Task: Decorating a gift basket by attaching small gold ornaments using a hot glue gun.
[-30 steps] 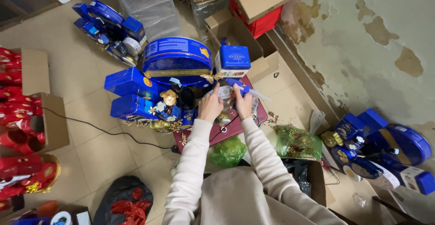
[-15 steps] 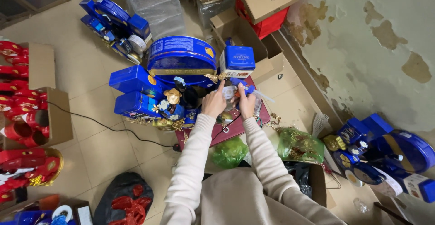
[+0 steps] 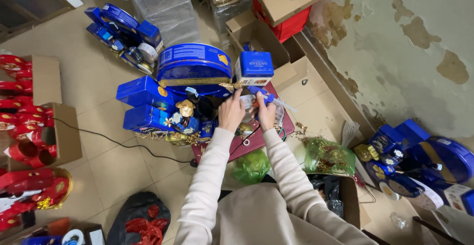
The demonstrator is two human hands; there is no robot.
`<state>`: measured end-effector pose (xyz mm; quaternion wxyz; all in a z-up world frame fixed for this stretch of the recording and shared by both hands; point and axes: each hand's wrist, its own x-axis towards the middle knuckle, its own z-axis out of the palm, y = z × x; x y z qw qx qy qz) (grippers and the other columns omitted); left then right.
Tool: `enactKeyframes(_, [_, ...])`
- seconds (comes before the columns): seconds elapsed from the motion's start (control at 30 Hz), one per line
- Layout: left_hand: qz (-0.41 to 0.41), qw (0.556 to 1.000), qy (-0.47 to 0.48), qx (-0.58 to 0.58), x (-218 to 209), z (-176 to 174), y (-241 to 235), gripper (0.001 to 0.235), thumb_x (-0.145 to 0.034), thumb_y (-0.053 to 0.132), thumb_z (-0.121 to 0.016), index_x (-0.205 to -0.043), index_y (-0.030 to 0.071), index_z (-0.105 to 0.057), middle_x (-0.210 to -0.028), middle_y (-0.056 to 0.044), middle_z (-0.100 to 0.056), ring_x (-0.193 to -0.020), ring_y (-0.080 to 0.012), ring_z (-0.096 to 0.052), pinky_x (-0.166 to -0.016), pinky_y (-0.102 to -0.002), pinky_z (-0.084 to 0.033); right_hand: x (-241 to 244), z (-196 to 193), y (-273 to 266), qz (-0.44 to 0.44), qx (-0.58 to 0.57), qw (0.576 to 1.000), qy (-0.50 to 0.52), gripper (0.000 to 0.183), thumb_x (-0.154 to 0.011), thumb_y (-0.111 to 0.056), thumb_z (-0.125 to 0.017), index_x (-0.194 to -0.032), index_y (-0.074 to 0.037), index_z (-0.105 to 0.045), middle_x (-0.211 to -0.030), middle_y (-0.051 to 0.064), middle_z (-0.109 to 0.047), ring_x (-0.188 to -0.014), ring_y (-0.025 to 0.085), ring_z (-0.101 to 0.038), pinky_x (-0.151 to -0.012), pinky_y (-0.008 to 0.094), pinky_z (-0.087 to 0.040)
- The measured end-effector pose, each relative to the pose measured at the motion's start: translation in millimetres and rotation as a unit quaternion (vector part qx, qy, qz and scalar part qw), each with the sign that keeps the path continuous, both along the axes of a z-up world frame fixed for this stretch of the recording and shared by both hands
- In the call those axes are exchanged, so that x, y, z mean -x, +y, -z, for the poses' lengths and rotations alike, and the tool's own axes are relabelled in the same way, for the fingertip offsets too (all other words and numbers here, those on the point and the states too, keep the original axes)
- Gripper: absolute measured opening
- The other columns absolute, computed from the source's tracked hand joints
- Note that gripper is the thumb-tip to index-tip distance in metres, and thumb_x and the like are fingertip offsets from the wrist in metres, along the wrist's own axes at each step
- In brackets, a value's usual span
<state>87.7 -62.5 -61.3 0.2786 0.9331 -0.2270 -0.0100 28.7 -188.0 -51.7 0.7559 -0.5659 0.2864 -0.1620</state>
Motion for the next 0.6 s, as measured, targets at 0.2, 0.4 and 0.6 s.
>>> enactKeyframes(0.2, [0.021, 0.937, -0.350, -0.004, -21, -13, 1, 0.023, -0.096, 0.021, -0.058, -0.117, 0.014, -0.066, -0.099, -0.004, -0.048, -0.094, -0.0238, -0.054, -0.072, -0.035, -0.048, 0, 14, -1, 0.001, 0.002, 1.000, 0.006, 0.044, -0.102, -0.041, -0.062, -0.085, -0.001, -0.067, -0.057, 0.017, -0.067, -0.037, 0.019, -0.062, -0.033, 0.029, -0.049])
enactKeyframes(0.4, [0.048, 0.900, -0.431, -0.042, -28, -34, 4, 0.021, -0.096, 0.019, -0.059, -0.113, 0.012, -0.069, -0.105, -0.010, -0.053, -0.088, -0.0268, -0.052, -0.071, -0.038, -0.042, -1, 12, -2, -0.003, 0.007, 1.000, 0.001, 0.044, -0.102, -0.041, -0.063, -0.083, -0.001, -0.067, -0.057, 0.018, -0.068, -0.036, 0.020, -0.063, -0.032, 0.029, -0.048])
enactKeyframes(0.6, [0.129, 0.864, -0.479, -0.088, -44, -13, 11, 0.026, -0.097, 0.018, -0.056, -0.118, 0.008, -0.068, -0.122, -0.014, -0.061, -0.110, -0.0289, -0.059, -0.097, -0.045, -0.044, -4, 21, -6, -0.011, -0.004, 1.000, -0.003, 0.045, -0.103, -0.041, -0.061, -0.084, -0.001, -0.065, -0.057, 0.017, -0.067, -0.036, 0.019, -0.062, -0.032, 0.028, -0.047])
